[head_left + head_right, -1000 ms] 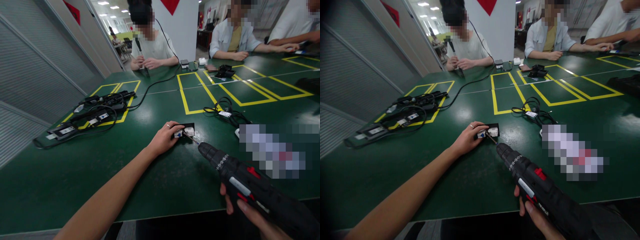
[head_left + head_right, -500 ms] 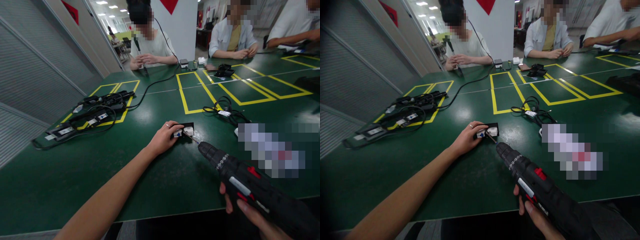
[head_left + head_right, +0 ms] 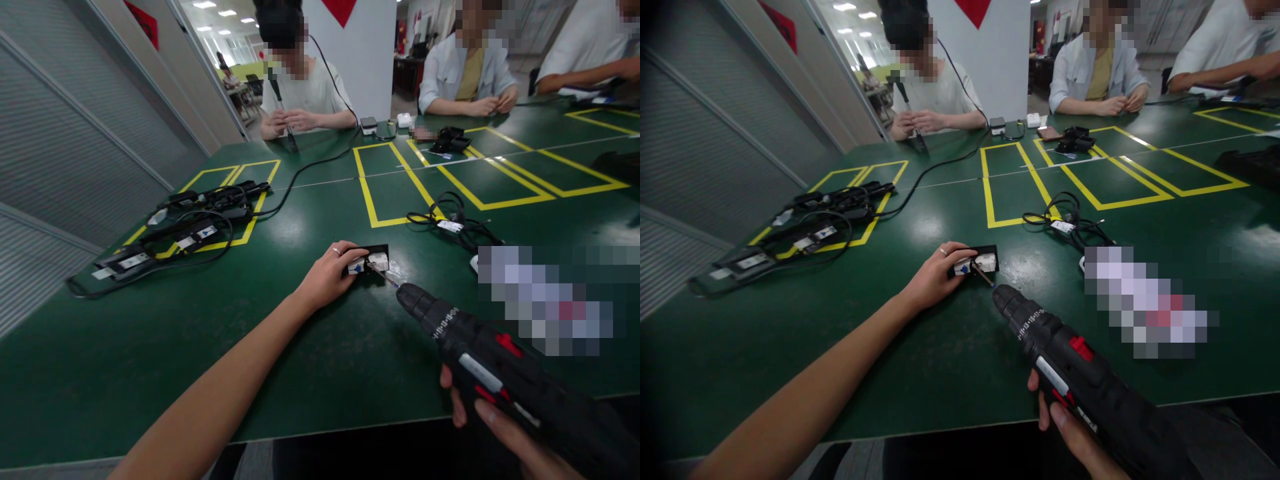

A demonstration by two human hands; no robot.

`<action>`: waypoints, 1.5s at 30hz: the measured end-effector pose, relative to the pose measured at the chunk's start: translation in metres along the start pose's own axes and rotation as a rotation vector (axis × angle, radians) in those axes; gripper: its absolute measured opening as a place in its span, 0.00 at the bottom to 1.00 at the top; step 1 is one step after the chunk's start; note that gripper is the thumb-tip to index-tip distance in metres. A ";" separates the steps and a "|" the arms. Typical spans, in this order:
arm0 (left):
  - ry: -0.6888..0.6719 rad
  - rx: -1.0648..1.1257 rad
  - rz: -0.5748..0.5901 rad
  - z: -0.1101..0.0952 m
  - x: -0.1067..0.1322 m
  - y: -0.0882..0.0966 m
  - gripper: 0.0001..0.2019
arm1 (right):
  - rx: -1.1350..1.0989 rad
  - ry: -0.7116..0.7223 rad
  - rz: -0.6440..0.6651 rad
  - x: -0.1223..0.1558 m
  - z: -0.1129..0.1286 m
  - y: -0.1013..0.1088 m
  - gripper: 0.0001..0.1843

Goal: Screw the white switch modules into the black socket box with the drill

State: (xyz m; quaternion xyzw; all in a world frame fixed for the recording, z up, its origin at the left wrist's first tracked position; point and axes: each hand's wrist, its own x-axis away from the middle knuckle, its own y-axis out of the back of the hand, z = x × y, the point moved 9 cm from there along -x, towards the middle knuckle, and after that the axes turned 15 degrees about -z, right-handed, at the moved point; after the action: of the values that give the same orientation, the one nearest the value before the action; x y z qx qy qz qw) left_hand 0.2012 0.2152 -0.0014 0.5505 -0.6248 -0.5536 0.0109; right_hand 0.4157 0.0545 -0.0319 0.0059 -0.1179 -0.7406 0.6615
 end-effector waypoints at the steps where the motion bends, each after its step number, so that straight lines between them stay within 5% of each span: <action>1: -0.001 0.000 -0.001 0.000 0.000 0.000 0.23 | 0.003 -0.001 0.001 0.000 0.000 0.000 0.12; 45: -0.002 -0.022 0.010 0.000 0.001 0.000 0.23 | -0.027 -0.014 -0.007 0.004 -0.005 -0.001 0.13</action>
State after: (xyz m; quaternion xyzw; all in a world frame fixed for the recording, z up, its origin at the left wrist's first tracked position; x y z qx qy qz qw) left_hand 0.2005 0.2144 -0.0017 0.5467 -0.6214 -0.5609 0.0189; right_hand 0.4149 0.0502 -0.0362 -0.0076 -0.1123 -0.7446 0.6580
